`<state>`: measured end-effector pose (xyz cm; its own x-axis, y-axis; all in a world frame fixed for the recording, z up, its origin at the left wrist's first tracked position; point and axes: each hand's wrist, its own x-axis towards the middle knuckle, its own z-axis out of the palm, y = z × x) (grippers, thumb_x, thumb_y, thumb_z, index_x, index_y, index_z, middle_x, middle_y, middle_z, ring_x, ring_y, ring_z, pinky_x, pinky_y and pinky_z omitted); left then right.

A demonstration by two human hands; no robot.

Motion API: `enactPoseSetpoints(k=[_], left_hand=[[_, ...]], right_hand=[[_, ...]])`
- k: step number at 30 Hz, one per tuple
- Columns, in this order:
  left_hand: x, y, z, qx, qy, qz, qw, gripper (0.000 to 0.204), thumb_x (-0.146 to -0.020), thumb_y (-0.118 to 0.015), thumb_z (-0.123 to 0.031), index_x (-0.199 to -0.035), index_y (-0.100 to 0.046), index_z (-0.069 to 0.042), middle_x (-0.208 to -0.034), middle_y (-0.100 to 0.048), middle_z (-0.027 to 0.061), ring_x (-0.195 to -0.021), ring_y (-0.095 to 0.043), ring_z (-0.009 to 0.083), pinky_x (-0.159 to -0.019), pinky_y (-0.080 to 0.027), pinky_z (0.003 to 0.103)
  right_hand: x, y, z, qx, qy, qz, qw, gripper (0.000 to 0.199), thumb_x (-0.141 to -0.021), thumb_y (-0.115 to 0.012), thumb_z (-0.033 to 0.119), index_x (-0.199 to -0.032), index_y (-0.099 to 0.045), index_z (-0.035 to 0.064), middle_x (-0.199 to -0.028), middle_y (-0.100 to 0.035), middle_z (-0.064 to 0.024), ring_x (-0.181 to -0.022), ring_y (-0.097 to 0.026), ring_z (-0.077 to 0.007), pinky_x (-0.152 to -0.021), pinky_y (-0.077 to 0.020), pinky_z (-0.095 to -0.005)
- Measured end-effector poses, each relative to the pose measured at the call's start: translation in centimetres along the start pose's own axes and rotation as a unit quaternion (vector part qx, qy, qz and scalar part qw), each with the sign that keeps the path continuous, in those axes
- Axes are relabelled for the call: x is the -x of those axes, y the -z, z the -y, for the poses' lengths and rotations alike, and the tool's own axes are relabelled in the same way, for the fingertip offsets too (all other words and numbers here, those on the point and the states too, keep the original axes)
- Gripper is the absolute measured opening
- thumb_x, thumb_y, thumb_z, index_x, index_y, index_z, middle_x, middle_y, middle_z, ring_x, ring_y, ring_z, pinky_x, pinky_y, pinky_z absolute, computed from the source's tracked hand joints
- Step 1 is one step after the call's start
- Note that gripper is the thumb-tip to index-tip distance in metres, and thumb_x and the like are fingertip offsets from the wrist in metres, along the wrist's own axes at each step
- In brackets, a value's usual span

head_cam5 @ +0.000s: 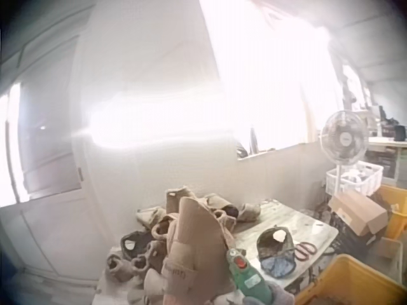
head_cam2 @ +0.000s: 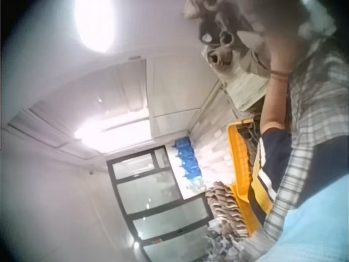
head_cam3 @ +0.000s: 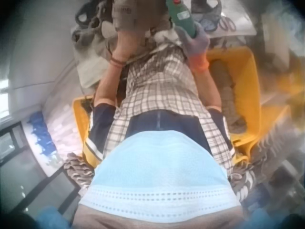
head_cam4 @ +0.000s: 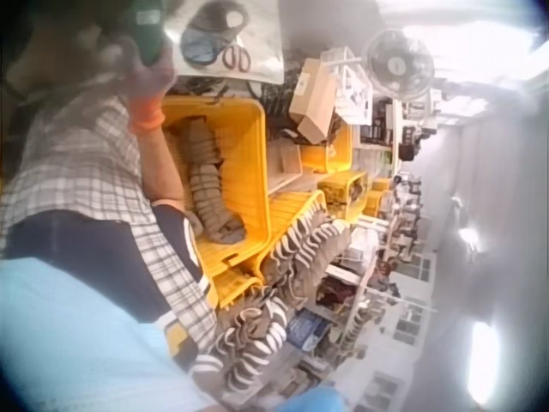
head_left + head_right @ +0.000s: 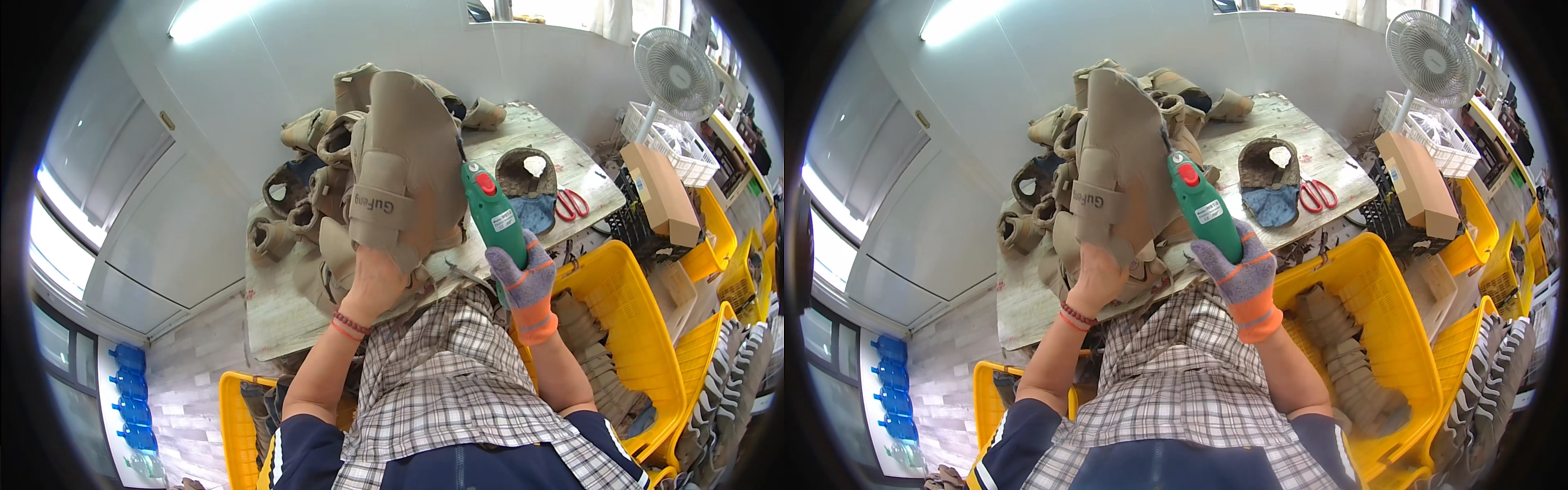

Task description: The person uses a green electric trimmer to shave the inner lining of several beige slip-on shoes, then switches to red-handled scissors to trim loose threads and edges. Finished shoes are placed into a yellow bin while more shoes are processed from a pile on the table.

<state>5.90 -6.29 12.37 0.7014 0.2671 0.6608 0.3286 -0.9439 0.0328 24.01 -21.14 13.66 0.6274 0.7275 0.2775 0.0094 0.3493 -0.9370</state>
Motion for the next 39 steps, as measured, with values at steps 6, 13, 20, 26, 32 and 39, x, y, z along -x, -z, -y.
enactPoseSetpoints(k=[6,13,20,26,32,39], left_hand=[[-1.8,0.2,-0.9,-0.038,-0.062,0.017,0.997,0.033,-0.069,-0.059,-0.006,-0.101,-0.063,0.003,-0.108,-0.058,0.0194,-0.105,-0.051,0.0387,-0.092,-0.038,0.048],[-13.3,-3.0,2.6,0.011,-0.077,-0.014,0.997,0.030,-0.072,-0.058,0.000,-0.102,-0.062,0.001,-0.102,-0.058,0.0226,-0.100,-0.051,0.0434,-0.088,-0.042,0.048],[-22.7,-17.3,5.5,-0.102,-0.097,0.070,0.988,0.010,-0.076,-0.056,-0.007,-0.081,-0.064,-0.004,-0.086,-0.064,0.0120,-0.092,-0.056,0.0280,-0.082,-0.043,0.039],[-23.6,-23.4,1.1,-0.210,-0.240,0.148,0.936,0.012,-0.077,-0.053,-0.009,-0.081,-0.064,-0.007,-0.085,-0.065,0.0118,-0.088,-0.060,0.0225,-0.077,-0.046,0.034],[-24.1,-21.1,2.9,-0.041,-0.105,0.142,0.984,0.008,-0.077,-0.062,-0.010,-0.079,-0.060,-0.003,-0.077,-0.063,0.0170,-0.074,-0.062,0.0326,-0.067,-0.049,0.039],[-22.8,-5.4,4.5,0.562,0.296,0.096,0.767,0.029,-0.090,-0.055,-0.010,-0.115,-0.057,0.004,-0.106,-0.063,0.0085,-0.096,-0.060,0.0167,-0.084,-0.047,0.031]], right_hand=[[-1.4,1.6,0.5,-0.035,-0.018,-0.057,0.998,0.032,-0.081,-0.073,0.023,-0.099,-0.060,0.0006,-0.073,-0.058,0.0008,-0.059,-0.050,-0.0041,-0.053,-0.0413,-0.0202],[-2.6,8.6,-2.8,-0.009,-0.033,-0.203,0.979,0.031,-0.085,-0.068,0.034,-0.084,-0.057,0.0055,-0.059,-0.053,0.0016,-0.050,-0.047,-0.0050,-0.046,-0.0359,-0.0207],[-3.8,14.1,-8.2,0.011,-0.097,-0.285,0.953,0.034,-0.083,-0.069,0.038,-0.083,-0.055,0.0062,-0.057,-0.053,0.0001,-0.045,-0.047,-0.0078,-0.042,-0.0360,-0.0227],[-10.4,19.8,-12.5,0.087,-0.167,-0.323,0.928,0.040,-0.078,-0.072,0.040,-0.087,-0.060,0.0029,-0.064,-0.057,-0.0035,-0.051,-0.052,-0.0104,-0.048,-0.0418,-0.0263],[-21.1,24.6,-17.4,0.353,-0.221,-0.172,0.893,0.046,-0.072,-0.068,0.036,-0.094,-0.060,-0.0034,-0.084,-0.065,-0.0198,-0.077,-0.064,-0.0308,-0.070,-0.0500,-0.0384],[-30.6,29.0,-19.9,0.684,-0.176,-0.070,0.705,0.033,-0.085,-0.047,0.020,-0.113,-0.053,0.0037,-0.105,-0.063,-0.0229,-0.099,-0.062,-0.0364,-0.084,-0.0482,-0.0445]])
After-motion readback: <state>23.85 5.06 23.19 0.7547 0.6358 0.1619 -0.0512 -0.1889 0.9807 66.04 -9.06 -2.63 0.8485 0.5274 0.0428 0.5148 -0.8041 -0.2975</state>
